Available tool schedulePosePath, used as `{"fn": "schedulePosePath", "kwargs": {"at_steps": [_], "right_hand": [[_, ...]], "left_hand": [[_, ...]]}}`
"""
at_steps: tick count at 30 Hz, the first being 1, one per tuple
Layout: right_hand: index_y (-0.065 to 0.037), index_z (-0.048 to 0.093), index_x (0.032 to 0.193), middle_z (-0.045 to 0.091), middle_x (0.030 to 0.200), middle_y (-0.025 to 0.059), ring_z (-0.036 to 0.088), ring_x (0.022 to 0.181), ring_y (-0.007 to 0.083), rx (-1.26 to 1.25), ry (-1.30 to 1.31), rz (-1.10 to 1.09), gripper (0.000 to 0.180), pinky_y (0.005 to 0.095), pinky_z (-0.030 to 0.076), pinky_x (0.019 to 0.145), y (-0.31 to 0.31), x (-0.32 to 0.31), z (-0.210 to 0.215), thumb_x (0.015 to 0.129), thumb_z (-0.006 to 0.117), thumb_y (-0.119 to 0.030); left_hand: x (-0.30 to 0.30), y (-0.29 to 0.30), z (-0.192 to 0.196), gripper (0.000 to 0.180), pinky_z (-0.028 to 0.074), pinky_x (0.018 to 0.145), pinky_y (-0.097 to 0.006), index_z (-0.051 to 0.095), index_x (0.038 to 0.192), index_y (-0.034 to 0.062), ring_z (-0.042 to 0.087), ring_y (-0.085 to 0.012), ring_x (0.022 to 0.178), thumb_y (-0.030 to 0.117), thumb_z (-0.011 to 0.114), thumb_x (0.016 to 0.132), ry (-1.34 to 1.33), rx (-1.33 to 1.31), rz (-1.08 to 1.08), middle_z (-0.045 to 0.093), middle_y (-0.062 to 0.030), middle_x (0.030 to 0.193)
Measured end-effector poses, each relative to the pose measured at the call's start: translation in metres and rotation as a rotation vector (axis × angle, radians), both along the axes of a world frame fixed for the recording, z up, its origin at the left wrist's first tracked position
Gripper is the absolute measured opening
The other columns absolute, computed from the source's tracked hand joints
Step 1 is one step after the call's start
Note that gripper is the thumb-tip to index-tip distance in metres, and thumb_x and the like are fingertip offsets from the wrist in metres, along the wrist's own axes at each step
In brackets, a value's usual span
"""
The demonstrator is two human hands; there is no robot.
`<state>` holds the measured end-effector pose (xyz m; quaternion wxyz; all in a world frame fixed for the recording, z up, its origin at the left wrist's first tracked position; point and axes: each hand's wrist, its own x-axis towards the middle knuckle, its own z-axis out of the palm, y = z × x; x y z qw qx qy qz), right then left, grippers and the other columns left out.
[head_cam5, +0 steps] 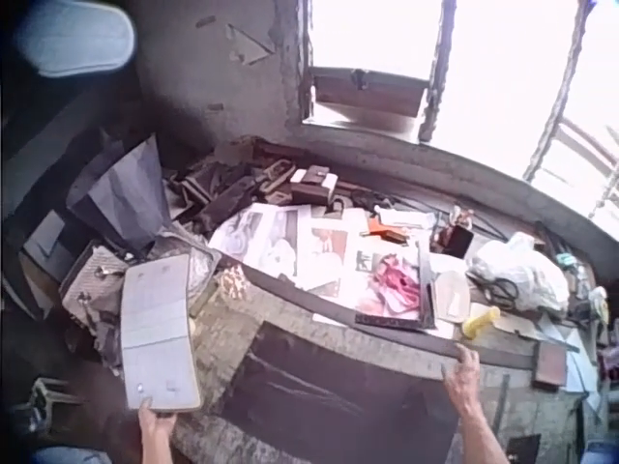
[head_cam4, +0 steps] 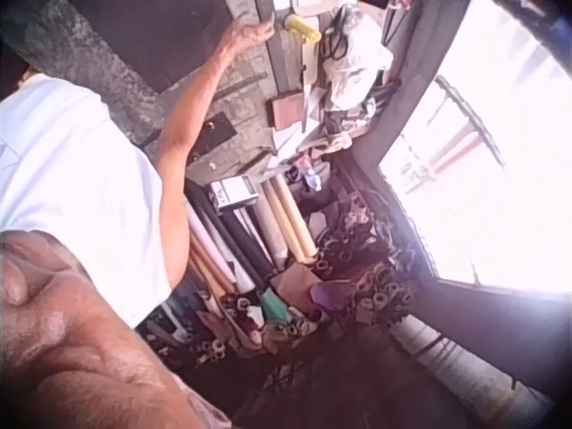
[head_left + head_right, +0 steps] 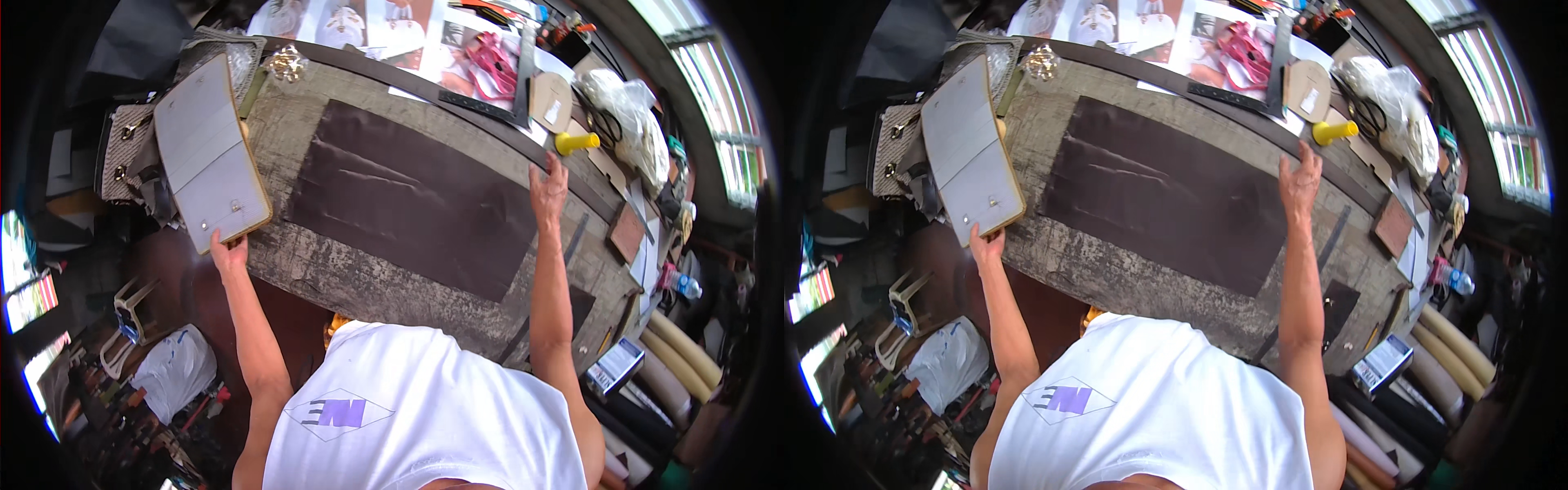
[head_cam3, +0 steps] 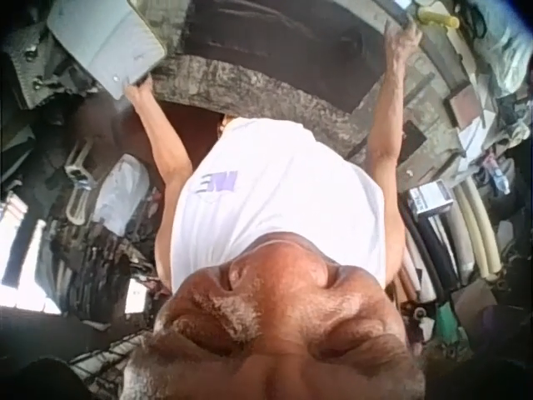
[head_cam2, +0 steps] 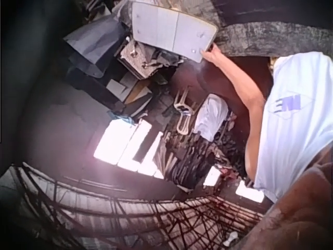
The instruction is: The recorder marks a piece of leather using a template and ruler, then cuts it along the marked lines.
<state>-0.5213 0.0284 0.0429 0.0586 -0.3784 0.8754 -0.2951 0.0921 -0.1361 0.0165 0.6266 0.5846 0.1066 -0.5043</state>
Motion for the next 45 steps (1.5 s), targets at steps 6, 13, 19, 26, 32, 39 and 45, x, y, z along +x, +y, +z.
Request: {"fn": "schedulePosePath", "kwargs": {"at_steps": [6, 13, 19, 26, 32, 39, 45], "right_hand": [[0.005, 0.036, 0.141, 0.039, 0.135, 0.0299, 0.038, 0.127, 0.0463, 0.404, -0.083, -0.42, 0.083, 0.0523, 0.036, 0.103, 0.163, 0.099, -0.024, 0.083, 0.071, -0.042], [0.007, 0.026, 0.147, 0.029, 0.15, 0.0279, 0.024, 0.141, 0.0463, 0.369, 0.039, -0.313, 0.074, 0.0547, 0.025, 0.112, 0.166, 0.164, -0.065, 0.094, 0.059, -0.033], [0.002, 0.036, 0.143, 0.052, 0.128, 0.0231, 0.052, 0.116, 0.0368, 0.202, -0.234, -0.409, 0.071, 0.0458, 0.042, 0.097, 0.159, 0.151, -0.034, 0.084, 0.069, -0.02], [0.005, 0.064, 0.107, 0.065, 0.091, 0.007, 0.062, 0.08, 0.0166, -0.384, -1.093, -0.389, 0.032, 0.0312, 0.05, 0.073, 0.187, 0.108, -0.007, 0.077, 0.062, -0.005], [-0.001, 0.047, 0.139, 0.06, 0.116, 0.0083, 0.061, 0.094, 0.0163, -0.834, -0.94, -0.347, 0.063, 0.0278, 0.048, 0.089, 0.322, 0.036, 0.153, 0.079, 0.064, -0.011], [-0.011, 0.037, 0.149, 0.042, 0.14, 0.0173, 0.041, 0.129, 0.0296, -0.861, -0.02, -0.525, 0.065, 0.0391, 0.031, 0.108, 0.375, 0.137, 0.349, 0.088, 0.054, -0.024], [0.003, 0.057, 0.124, 0.054, 0.133, 0.0204, 0.055, 0.118, 0.031, -0.439, 0.99, 0.091, 0.032, 0.0444, 0.034, 0.109, 0.39, 0.177, 0.387, 0.099, 0.044, -0.013]], "left_hand": [[0.053, -0.038, 0.011, 0.05, 0.044, 0.104, -0.049, 0.044, 0.134, -0.0048, 0.05, -0.0355, 0.123, 0.011, 0.057, 0.089, -0.183, -0.32, -0.135, 0.051, -0.0184, 0.134], [0.06, -0.095, 0.097, 0.041, 0.048, 0.102, -0.047, 0.048, 0.126, -0.012, 0.054, -0.0369, 0.118, 0.005, 0.052, 0.089, -0.271, -0.456, -0.205, 0.056, -0.0238, 0.126], [-0.02, -0.064, 0.262, 0.047, 0.044, 0.102, -0.043, 0.05, 0.128, -0.0086, 0.053, -0.0306, 0.118, 0.009, 0.062, 0.087, -0.532, -0.727, -0.396, 0.057, -0.0175, 0.125], [-0.103, 0.039, 0.408, 0.042, 0.057, 0.089, -0.043, 0.048, 0.124, -0.013, 0.065, -0.0321, 0.105, 0.011, 0.06, 0.091, -0.327, -0.92, -0.867, 0.062, -0.0249, 0.116], [-0.135, 0.092, 0.407, 0.04, 0.064, 0.074, -0.043, 0.047, 0.117, -0.0185, 0.07, -0.0372, 0.091, 0.013, 0.054, 0.094, 0.118, -0.841, -1.141, 0.064, -0.0329, 0.102], [-0.147, 0.064, 0.218, 0.032, 0.06, 0.08, -0.035, 0.05, 0.123, -0.007, 0.069, -0.0224, 0.091, 0.004, 0.054, 0.093, 0.185, -0.621, -1.459, 0.065, -0.0189, 0.111], [-0.14, 0.024, 0.049, 0.031, 0.054, 0.087, -0.035, 0.051, 0.125, -0.0042, 0.065, -0.0205, 0.101, 0.0, 0.054, 0.094, 0.133, -0.412, -1.763, 0.065, -0.0139, 0.114]]}}
